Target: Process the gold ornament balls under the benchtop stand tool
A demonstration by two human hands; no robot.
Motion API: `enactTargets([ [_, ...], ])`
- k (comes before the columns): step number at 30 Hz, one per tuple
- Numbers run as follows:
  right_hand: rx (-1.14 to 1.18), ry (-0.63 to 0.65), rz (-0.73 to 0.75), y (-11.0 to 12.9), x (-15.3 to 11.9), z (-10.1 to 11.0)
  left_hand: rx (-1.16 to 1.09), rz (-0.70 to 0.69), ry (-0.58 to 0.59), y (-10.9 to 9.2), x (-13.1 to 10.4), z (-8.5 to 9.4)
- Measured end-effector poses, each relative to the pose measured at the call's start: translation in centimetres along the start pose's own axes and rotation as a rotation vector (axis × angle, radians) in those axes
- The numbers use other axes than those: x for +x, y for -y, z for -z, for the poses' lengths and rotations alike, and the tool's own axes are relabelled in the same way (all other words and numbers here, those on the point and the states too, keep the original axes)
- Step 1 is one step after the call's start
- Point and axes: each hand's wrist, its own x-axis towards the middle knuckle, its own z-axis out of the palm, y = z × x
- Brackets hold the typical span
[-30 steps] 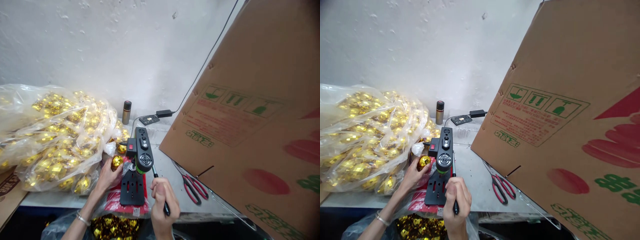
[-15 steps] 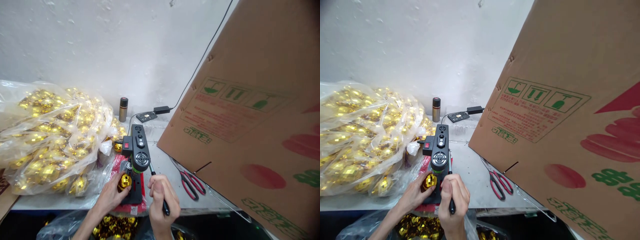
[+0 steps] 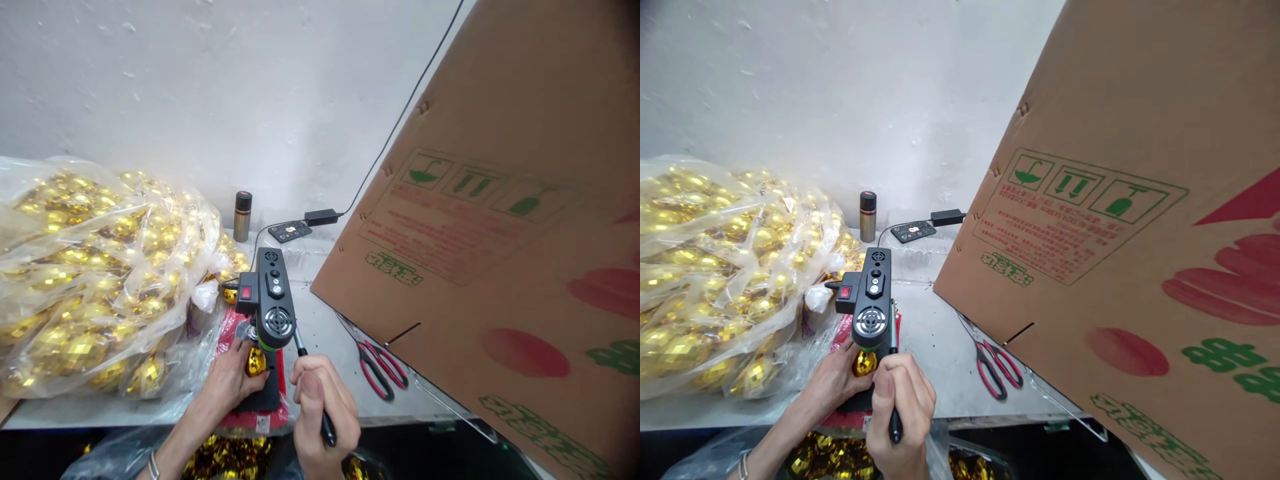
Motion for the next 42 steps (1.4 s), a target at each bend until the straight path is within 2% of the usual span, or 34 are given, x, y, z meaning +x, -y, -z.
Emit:
enactTargets([
  [4, 0.013, 0.001, -0.011, -0.1, -0.3, 0.1, -0.075, -0.131, -0.228, 1.3, 0.0, -2.7],
  [7, 0.027, -0.018, -0.008, -0.3, -0.8, 0.2, -0.140, -0.168, -0.318, 1.7, -0.2, -4.0],
  [12, -0.024, -0.077, 0.017, -1.0, -2.1, -0.5, -0.165, -0.162, -0.323, 1.7, 0.0, -4.4],
  [17, -0.126, -0.206, 0.024, -1.9, -4.4, -1.7, -0.151, -0.174, -0.358, 1.9, 0.1, -5.0],
  [22, -0.095, -0.212, -0.012, -2.6, -5.7, -2.2, -0.139, -0.163, -0.364, 1.9, 0.1, -5.4],
  [28, -0.054, -0.310, 0.029, -3.5, -6.3, -3.1, -0.128, -0.155, -0.376, 1.7, 0.2, -5.7],
  [36, -0.108, -0.250, 0.043, -4.1, -7.2, -2.6, -0.129, -0.136, -0.382, 1.8, 0.3, -6.0],
  [42, -0.070, -0.199, -0.063, -3.8, -7.6, -2.2, -0.126, -0.129, -0.370, 1.6, 0.3, -5.5],
])
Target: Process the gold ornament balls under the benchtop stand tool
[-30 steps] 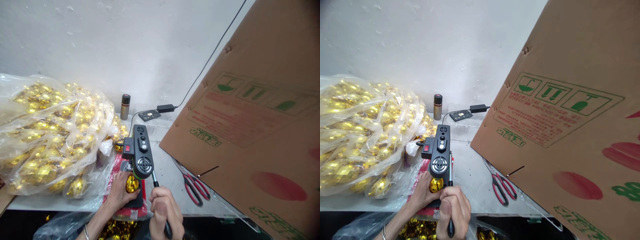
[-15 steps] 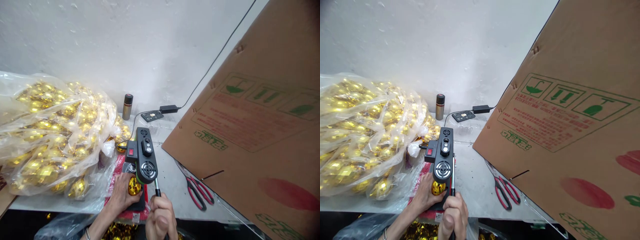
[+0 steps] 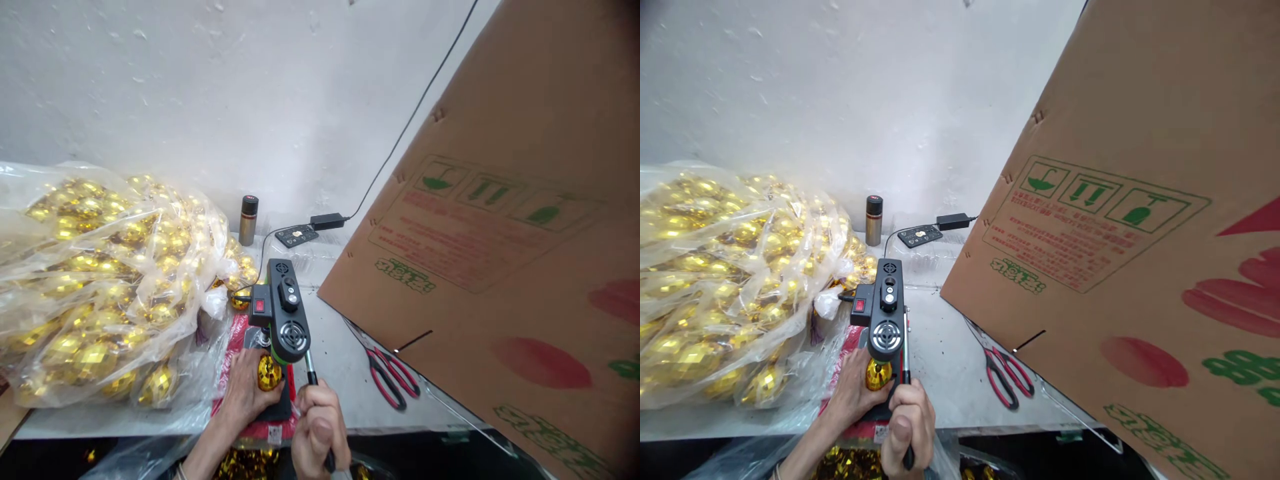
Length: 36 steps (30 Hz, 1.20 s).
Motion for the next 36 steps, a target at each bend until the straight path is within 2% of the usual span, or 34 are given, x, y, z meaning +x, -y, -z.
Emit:
enactTargets([
  [6, 0.053, -0.030, 0.011, -0.3, -0.2, -0.4, 0.012, 0.011, -0.018, 0.1, 0.3, 0.1],
  [10, 0.040, 0.014, -0.018, -0.8, -1.0, 0.0, 0.017, -0.007, 0.008, 0.1, 0.6, 0.7],
  [18, 0.008, 0.033, 0.067, -1.3, -1.7, -0.4, 0.043, 0.015, -0.009, 0.1, 0.8, 0.6],
  [23, 0.027, 0.101, 0.085, 0.5, 1.2, 0.3, 0.046, 0.018, -0.022, 0.4, 0.6, 0.3],
  [28, 0.066, 0.150, -0.072, 4.2, 7.0, 0.5, -0.029, -0.002, -0.036, 0.6, 0.8, 0.3],
  [31, 0.082, 0.100, -0.111, 4.8, 8.3, 0.3, -0.133, -0.010, -0.098, 0.9, -0.3, 1.1],
  [33, 0.053, 0.030, -0.129, 4.2, 6.9, 0.7, -0.206, -0.005, -0.135, 1.5, -2.3, 2.1],
  [34, 0.028, 0.007, -0.150, 3.6, 5.4, 1.2, -0.239, 0.005, -0.134, 1.9, -3.6, 2.7],
  [36, -0.030, 0.099, -0.216, 2.3, 0.7, 2.6, -0.293, 0.039, -0.058, 2.9, -6.8, 4.1],
])
